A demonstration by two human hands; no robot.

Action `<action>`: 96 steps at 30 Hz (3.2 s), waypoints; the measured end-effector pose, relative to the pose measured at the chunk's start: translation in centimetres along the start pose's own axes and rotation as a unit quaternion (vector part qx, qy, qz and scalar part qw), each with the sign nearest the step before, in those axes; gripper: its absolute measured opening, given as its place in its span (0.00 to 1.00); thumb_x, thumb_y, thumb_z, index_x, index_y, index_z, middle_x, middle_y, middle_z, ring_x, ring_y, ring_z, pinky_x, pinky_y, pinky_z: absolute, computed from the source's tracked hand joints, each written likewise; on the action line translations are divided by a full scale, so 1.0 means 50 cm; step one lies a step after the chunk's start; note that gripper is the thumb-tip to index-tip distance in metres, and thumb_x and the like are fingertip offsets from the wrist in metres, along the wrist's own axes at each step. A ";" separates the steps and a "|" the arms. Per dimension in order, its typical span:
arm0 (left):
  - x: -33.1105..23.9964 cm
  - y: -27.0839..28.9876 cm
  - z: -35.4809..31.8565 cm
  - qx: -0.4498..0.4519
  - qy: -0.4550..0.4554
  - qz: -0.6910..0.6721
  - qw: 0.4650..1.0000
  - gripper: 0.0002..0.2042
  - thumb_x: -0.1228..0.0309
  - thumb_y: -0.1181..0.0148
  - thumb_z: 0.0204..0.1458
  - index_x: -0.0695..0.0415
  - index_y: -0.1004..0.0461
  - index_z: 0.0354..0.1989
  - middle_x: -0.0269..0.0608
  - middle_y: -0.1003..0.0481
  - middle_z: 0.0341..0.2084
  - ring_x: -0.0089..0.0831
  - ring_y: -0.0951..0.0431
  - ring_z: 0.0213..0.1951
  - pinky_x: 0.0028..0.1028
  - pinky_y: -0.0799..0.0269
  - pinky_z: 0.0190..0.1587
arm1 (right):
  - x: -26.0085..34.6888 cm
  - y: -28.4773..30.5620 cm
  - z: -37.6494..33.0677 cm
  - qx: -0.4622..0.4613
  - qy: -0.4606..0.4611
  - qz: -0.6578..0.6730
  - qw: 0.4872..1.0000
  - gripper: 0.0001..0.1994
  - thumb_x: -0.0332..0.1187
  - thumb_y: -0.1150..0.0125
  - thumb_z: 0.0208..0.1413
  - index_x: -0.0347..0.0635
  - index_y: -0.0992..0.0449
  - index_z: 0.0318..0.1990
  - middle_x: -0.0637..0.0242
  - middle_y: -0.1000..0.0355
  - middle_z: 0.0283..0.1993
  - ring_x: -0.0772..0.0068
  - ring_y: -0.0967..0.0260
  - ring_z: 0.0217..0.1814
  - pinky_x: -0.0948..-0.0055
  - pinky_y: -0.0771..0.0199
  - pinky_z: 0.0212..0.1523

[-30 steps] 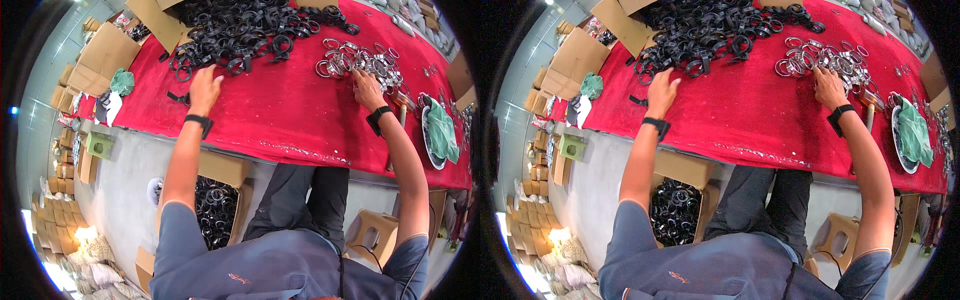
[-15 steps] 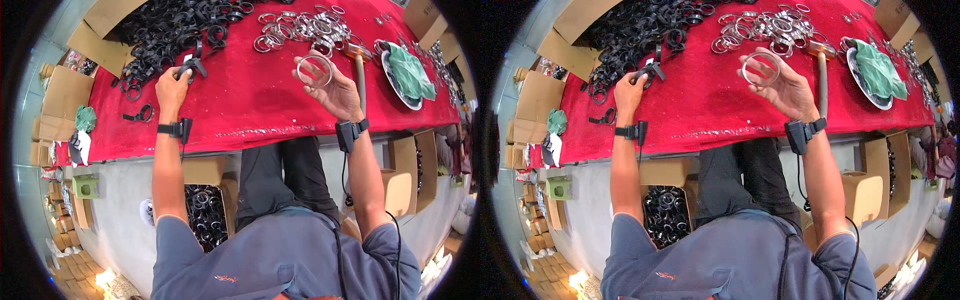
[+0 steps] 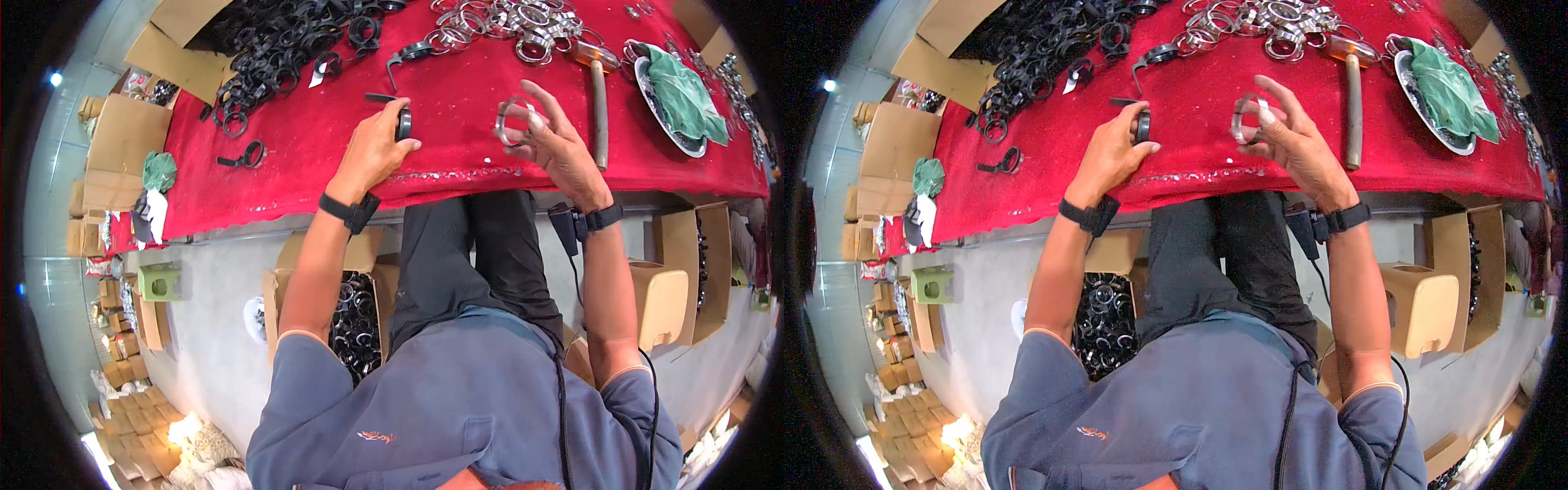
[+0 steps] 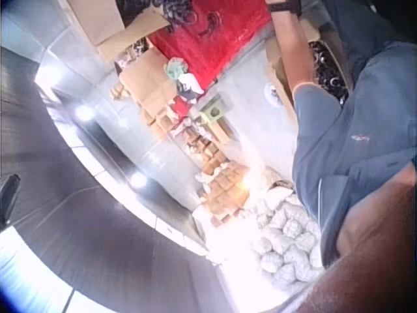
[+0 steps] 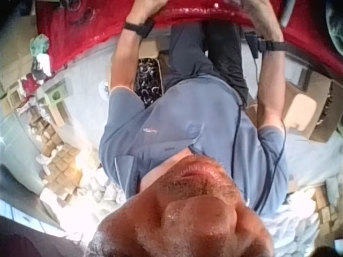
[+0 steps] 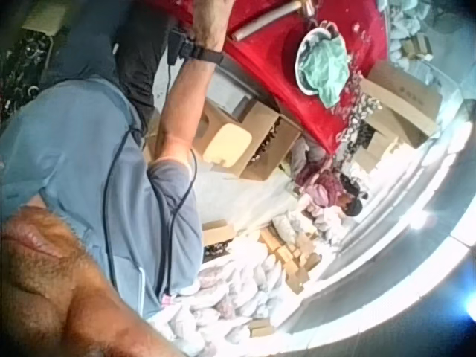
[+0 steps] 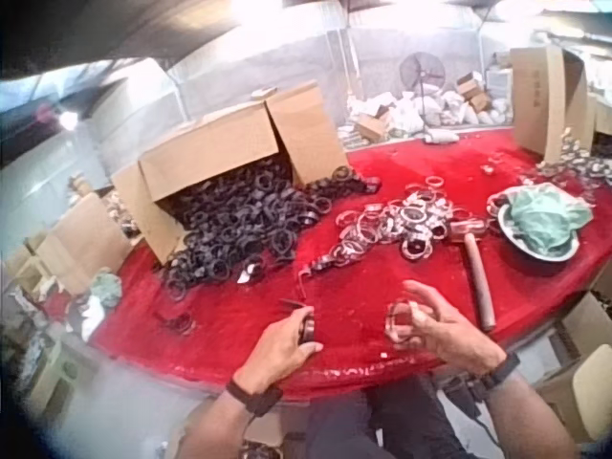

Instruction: Assembling metal rings onto plastic circular components at a workbench.

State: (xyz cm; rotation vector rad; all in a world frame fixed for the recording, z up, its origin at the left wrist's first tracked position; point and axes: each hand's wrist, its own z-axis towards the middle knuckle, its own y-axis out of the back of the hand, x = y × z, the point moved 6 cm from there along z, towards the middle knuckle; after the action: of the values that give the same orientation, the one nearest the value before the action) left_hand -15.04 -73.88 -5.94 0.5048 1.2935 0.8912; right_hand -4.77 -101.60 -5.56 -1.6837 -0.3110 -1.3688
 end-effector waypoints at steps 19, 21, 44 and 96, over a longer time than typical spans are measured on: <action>0.044 0.030 -0.016 -0.073 -0.047 0.220 0.972 0.40 0.63 0.21 0.47 0.59 0.30 0.70 0.60 0.27 0.63 0.57 0.25 0.63 0.44 0.26 0.64 | -0.082 -0.036 -0.048 0.034 -0.034 0.310 0.950 0.25 0.44 0.39 0.72 0.49 0.33 0.71 0.38 0.36 0.75 0.37 0.32 0.74 0.44 0.26 0.72; 0.064 0.027 -0.017 -0.005 0.034 0.059 0.998 0.41 0.66 0.21 0.48 0.57 0.33 0.73 0.61 0.27 0.64 0.57 0.27 0.67 0.46 0.29 0.70 | -0.083 -0.055 -0.050 0.045 -0.034 0.302 0.952 0.26 0.44 0.41 0.73 0.44 0.32 0.72 0.36 0.36 0.75 0.36 0.35 0.76 0.43 0.30 0.74; -0.200 -0.008 -0.122 0.108 0.090 -0.639 0.756 0.38 0.46 0.53 0.73 0.62 0.49 0.79 0.62 0.25 0.61 0.46 0.18 0.58 0.47 0.23 0.65 | 0.037 -0.132 -0.117 0.082 0.034 0.094 0.992 0.38 0.50 0.44 0.74 0.39 0.50 0.81 0.38 0.39 0.78 0.46 0.29 0.73 0.49 0.18 0.66; -0.259 -0.015 -0.163 0.083 -0.079 -0.314 0.943 0.42 0.76 0.23 0.49 0.56 0.35 0.76 0.46 0.35 0.76 0.43 0.36 0.77 0.43 0.36 0.77 | 0.001 -0.171 -0.150 -0.032 0.024 -0.192 0.981 0.37 0.40 0.27 0.65 0.30 0.36 0.74 0.51 0.27 0.68 0.62 0.30 0.72 0.60 0.30 0.72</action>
State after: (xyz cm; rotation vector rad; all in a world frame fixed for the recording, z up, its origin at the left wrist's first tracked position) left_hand -22.94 -85.90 -0.62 0.2559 1.2751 0.2055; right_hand -15.39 -102.61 -1.63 -1.6985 -0.5941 -1.7133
